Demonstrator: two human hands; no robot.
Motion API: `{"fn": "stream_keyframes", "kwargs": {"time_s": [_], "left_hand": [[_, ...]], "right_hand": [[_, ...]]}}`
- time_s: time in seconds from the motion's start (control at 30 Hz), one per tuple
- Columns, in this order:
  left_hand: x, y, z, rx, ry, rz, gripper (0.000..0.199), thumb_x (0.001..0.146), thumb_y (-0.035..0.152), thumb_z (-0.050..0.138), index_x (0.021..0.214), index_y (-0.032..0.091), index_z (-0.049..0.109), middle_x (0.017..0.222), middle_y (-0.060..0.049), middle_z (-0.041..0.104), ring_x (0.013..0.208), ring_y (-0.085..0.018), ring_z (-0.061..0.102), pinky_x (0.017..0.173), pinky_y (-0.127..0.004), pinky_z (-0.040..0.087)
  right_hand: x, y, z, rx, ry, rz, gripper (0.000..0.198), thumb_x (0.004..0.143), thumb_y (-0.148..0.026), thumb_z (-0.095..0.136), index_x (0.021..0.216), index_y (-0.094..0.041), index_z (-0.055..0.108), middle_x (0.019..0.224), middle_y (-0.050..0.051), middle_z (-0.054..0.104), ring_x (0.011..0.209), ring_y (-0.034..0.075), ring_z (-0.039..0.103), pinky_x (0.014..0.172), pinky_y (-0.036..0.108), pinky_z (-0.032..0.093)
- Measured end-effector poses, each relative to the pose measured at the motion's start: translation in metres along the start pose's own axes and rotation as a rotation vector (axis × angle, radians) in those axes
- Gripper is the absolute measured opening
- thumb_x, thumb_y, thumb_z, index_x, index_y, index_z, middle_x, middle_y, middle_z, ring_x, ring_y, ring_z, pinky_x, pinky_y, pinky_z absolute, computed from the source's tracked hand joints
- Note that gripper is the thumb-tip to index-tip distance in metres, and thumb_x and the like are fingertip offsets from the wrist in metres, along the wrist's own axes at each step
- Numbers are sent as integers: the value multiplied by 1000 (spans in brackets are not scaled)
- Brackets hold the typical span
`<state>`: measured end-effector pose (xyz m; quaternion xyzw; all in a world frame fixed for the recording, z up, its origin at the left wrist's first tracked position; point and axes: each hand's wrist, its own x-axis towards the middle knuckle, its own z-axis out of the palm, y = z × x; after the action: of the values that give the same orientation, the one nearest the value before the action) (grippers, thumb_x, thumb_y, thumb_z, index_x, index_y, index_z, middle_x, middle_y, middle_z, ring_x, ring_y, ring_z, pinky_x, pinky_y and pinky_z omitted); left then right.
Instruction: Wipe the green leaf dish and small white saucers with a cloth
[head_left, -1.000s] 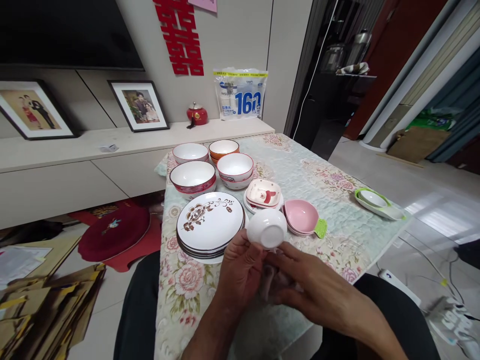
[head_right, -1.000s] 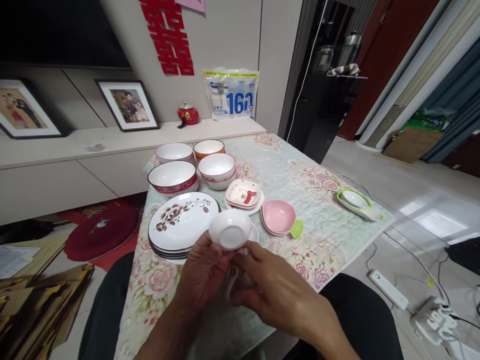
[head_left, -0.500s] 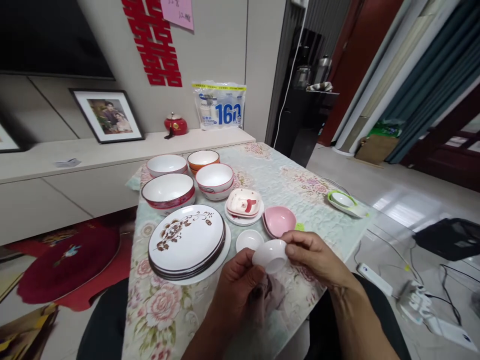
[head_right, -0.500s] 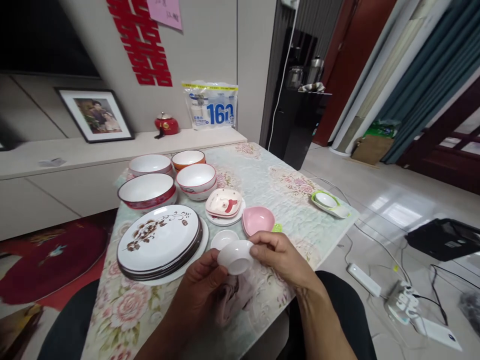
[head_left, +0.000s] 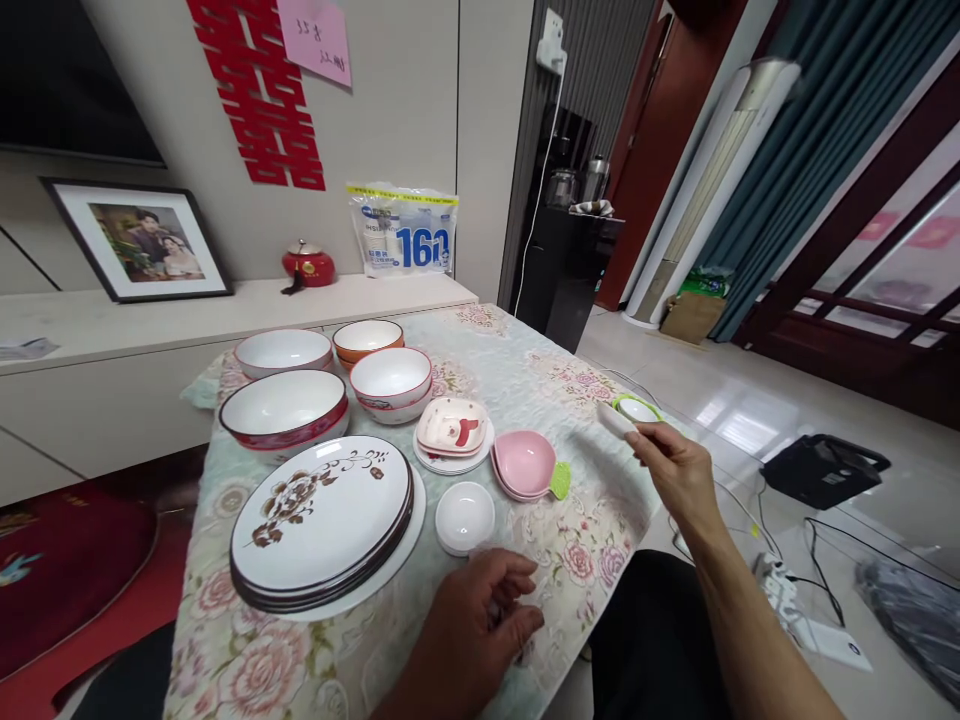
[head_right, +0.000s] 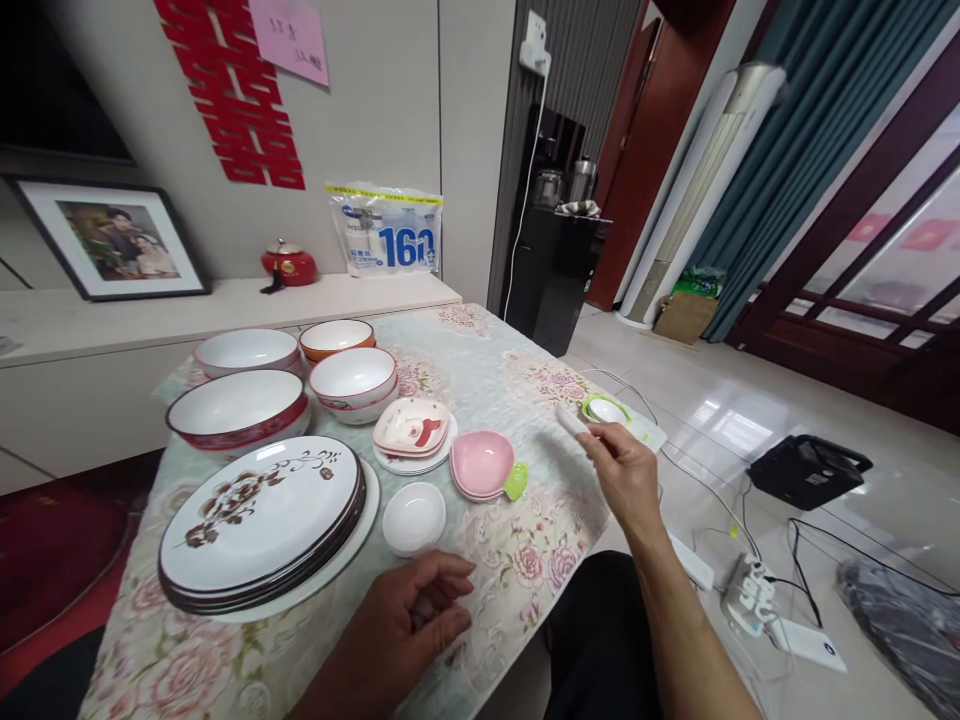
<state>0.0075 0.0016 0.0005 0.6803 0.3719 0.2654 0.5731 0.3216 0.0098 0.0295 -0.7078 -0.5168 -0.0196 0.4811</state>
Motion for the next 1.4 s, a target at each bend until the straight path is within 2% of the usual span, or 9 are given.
{"fn": "stream_keyframes", "kwargs": {"time_s": [0.13, 0.33, 0.7, 0.83, 0.97, 1.03, 1.2, 1.3, 1.4], "left_hand": [[1, -1, 3, 108, -39, 56, 19, 79, 18, 64, 96, 17, 73, 84, -6, 73, 76, -21, 67, 71, -31, 50], [2, 1, 1, 122, -22, 63, 19, 81, 18, 60, 95, 17, 73, 82, -6, 73, 77, -21, 68, 72, -31, 50], [5, -1, 1, 167, -25, 82, 22, 82, 13, 57, 97, 17, 72, 89, -7, 73, 85, -23, 68, 79, -34, 50], [2, -1, 2, 194, -20, 128, 22, 81, 9, 57, 96, 16, 72, 91, -8, 74, 91, -24, 68, 82, -35, 49], [-2, -1, 3, 160, -16, 159, 22, 78, 7, 61, 95, 15, 74, 94, -10, 74, 93, -24, 67, 83, -35, 49], [-3, 0, 4, 146, -5, 174, 23, 77, 7, 63, 96, 16, 75, 91, -10, 75, 91, -24, 67, 84, -35, 49], [-5, 1, 5, 123, -11, 230, 22, 77, 9, 67, 95, 17, 76, 88, -7, 78, 85, -22, 69, 83, -34, 48], [-5, 0, 6, 89, -7, 280, 17, 78, 14, 70, 93, 18, 77, 87, -7, 80, 82, -22, 70, 79, -32, 49], [-6, 0, 7, 94, -19, 339, 14, 79, 14, 69, 90, 17, 77, 86, -7, 80, 80, -21, 71, 77, -31, 49]], "right_hand": [[30, 39, -2, -189, 116, -39, 42, 86, -57, 57, 82, -19, 75, 86, 10, 71, 80, 25, 63, 77, 39, 47], [52, 78, 6, -388, 97, -52, 38, 87, -44, 51, 79, -16, 75, 78, 10, 66, 71, 23, 58, 69, 38, 42], [55, 87, 18, -512, 13, -71, 30, 83, -28, 51, 81, -13, 77, 75, 12, 64, 78, 26, 57, 63, 36, 41], [49, 62, 23, -467, 53, -111, 36, 88, -32, 47, 94, -13, 77, 89, 16, 68, 88, 29, 59, 73, 43, 46], [31, 1, 37, -322, -15, -195, 34, 92, -38, 50, 103, -18, 75, 98, 12, 71, 84, 25, 63, 80, 41, 49], [16, -41, 43, -168, -154, -285, 27, 94, -37, 55, 104, -21, 74, 100, 9, 73, 81, 22, 65, 77, 37, 51], [-30, -122, 52, 57, -762, -560, 23, 99, -23, 50, 103, -24, 72, 99, 6, 71, 91, 20, 65, 79, 33, 52], [-50, -131, 63, -6, -885, -589, 25, 97, -16, 50, 99, -25, 73, 98, 6, 70, 94, 22, 63, 77, 33, 52], [-61, -123, 74, -6, -860, -574, 23, 95, -16, 53, 98, -26, 73, 98, 5, 69, 94, 23, 62, 78, 34, 52]]}}
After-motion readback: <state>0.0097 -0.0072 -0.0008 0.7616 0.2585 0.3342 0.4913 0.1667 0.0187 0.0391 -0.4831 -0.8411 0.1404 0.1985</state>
